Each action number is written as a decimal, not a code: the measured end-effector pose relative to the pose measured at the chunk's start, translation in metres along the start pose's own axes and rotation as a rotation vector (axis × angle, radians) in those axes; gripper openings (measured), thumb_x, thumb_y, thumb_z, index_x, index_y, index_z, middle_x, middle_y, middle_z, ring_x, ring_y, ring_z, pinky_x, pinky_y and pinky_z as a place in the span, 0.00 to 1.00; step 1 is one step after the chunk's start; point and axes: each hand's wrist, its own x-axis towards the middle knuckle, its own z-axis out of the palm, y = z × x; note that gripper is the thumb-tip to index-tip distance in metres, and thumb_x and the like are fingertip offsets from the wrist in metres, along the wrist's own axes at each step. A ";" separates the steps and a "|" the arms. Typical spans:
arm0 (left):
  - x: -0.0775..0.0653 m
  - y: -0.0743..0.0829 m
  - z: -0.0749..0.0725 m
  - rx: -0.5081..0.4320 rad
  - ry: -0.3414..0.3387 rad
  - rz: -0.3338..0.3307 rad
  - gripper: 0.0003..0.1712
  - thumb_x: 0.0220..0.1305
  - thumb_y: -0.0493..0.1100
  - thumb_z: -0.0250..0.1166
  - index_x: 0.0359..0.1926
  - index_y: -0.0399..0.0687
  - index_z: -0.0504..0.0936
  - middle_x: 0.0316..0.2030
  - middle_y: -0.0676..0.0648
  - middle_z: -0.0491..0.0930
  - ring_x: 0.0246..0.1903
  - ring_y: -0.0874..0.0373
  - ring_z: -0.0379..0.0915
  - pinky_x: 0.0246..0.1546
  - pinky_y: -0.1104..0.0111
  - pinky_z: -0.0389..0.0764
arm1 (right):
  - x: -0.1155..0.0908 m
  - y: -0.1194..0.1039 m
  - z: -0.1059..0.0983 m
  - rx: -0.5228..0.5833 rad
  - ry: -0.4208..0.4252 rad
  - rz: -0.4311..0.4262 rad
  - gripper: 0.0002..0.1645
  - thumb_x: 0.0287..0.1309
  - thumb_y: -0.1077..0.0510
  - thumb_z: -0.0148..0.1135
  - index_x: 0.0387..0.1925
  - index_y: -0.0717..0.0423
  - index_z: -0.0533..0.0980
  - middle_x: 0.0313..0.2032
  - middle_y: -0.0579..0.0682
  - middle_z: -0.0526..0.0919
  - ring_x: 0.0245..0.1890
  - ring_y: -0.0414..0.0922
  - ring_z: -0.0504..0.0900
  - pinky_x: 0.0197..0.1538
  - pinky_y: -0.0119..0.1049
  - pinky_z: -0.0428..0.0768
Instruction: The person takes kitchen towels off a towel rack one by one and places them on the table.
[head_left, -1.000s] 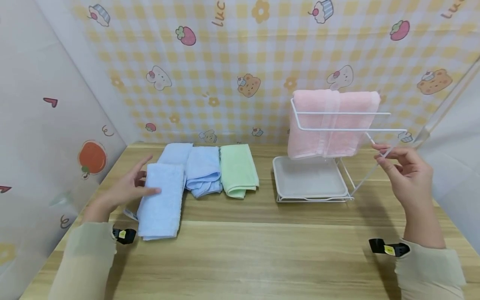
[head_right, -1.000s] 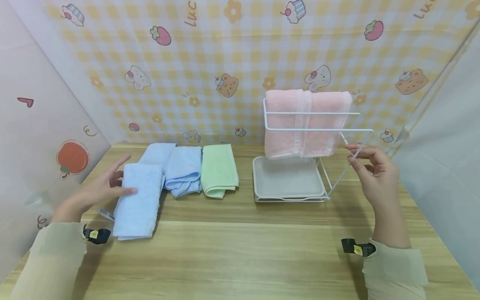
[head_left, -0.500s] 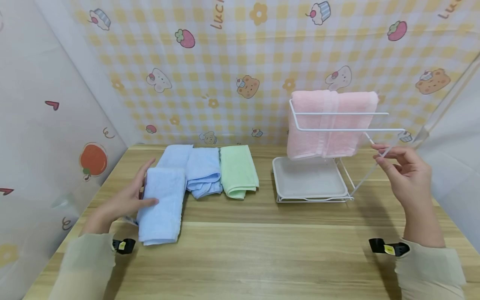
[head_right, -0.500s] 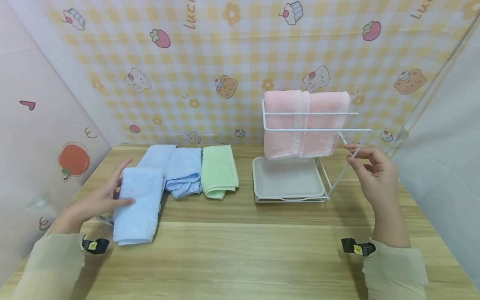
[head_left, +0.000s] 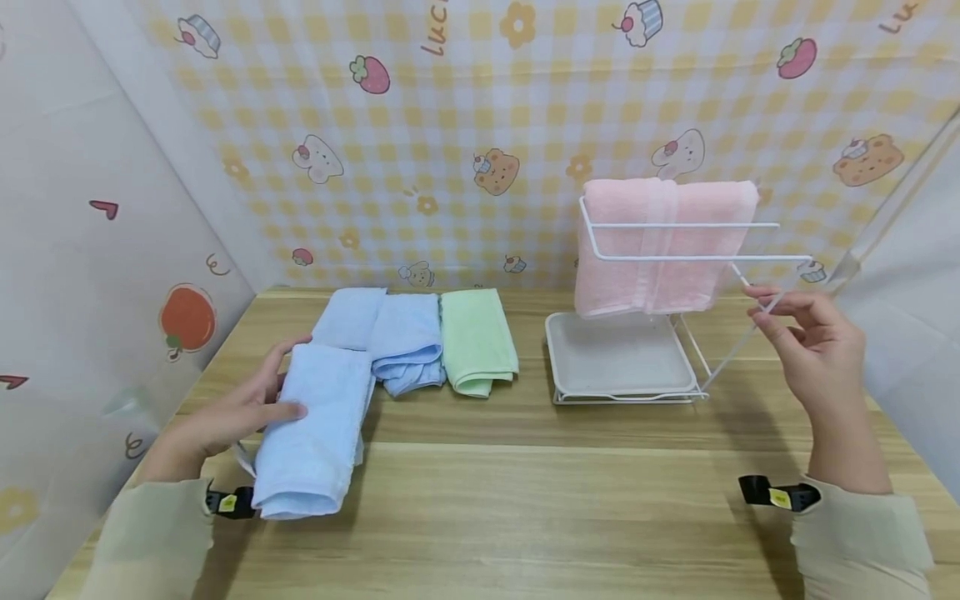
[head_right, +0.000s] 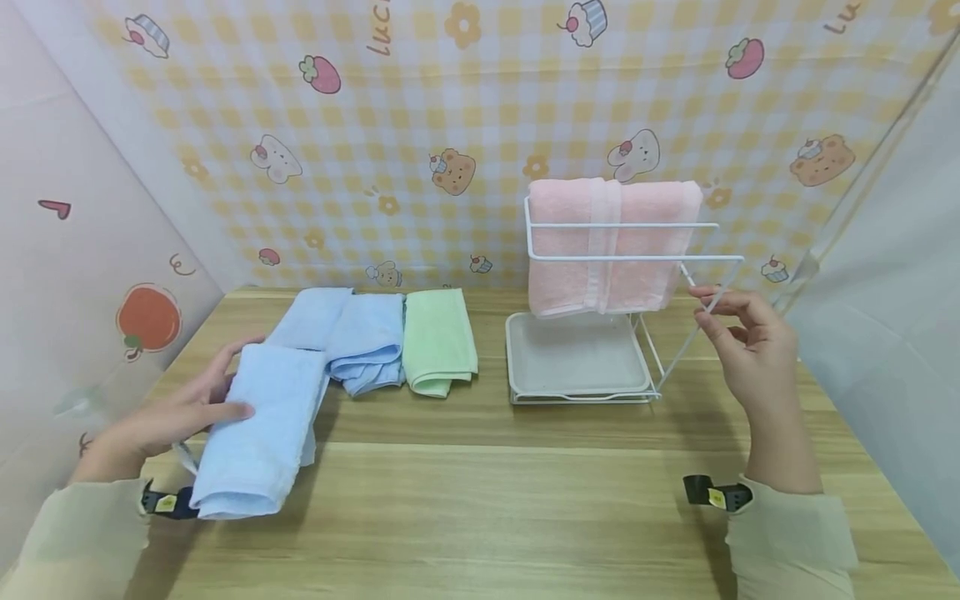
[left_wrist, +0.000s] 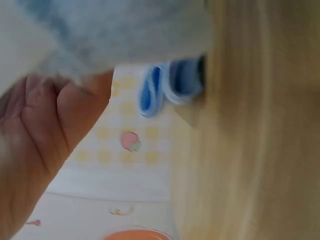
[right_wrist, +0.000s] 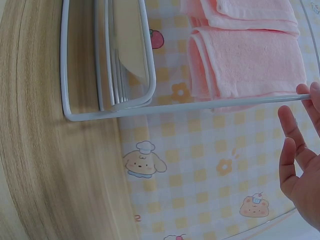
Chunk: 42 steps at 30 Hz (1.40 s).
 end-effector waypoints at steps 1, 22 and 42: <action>0.001 -0.003 -0.001 0.001 0.006 -0.021 0.50 0.70 0.33 0.56 0.76 0.63 0.32 0.60 0.22 0.57 0.47 0.56 0.78 0.40 0.57 0.85 | 0.000 0.000 0.000 -0.001 -0.001 -0.001 0.05 0.57 0.84 0.52 0.34 0.81 0.72 0.44 0.54 0.89 0.44 0.42 0.87 0.41 0.23 0.83; 0.011 -0.036 -0.015 0.328 0.210 0.029 0.50 0.66 0.37 0.66 0.78 0.49 0.43 0.66 0.25 0.58 0.58 0.26 0.69 0.48 0.69 0.78 | 0.001 -0.001 0.001 0.008 0.009 0.002 0.05 0.56 0.84 0.53 0.34 0.80 0.71 0.43 0.55 0.89 0.46 0.43 0.86 0.40 0.23 0.83; 0.015 -0.039 -0.016 0.485 0.138 0.004 0.46 0.65 0.41 0.68 0.76 0.38 0.54 0.71 0.25 0.57 0.57 0.32 0.71 0.54 0.51 0.78 | 0.000 0.000 0.000 -0.030 -0.002 -0.003 0.05 0.56 0.84 0.54 0.34 0.80 0.70 0.44 0.53 0.89 0.45 0.42 0.86 0.38 0.22 0.82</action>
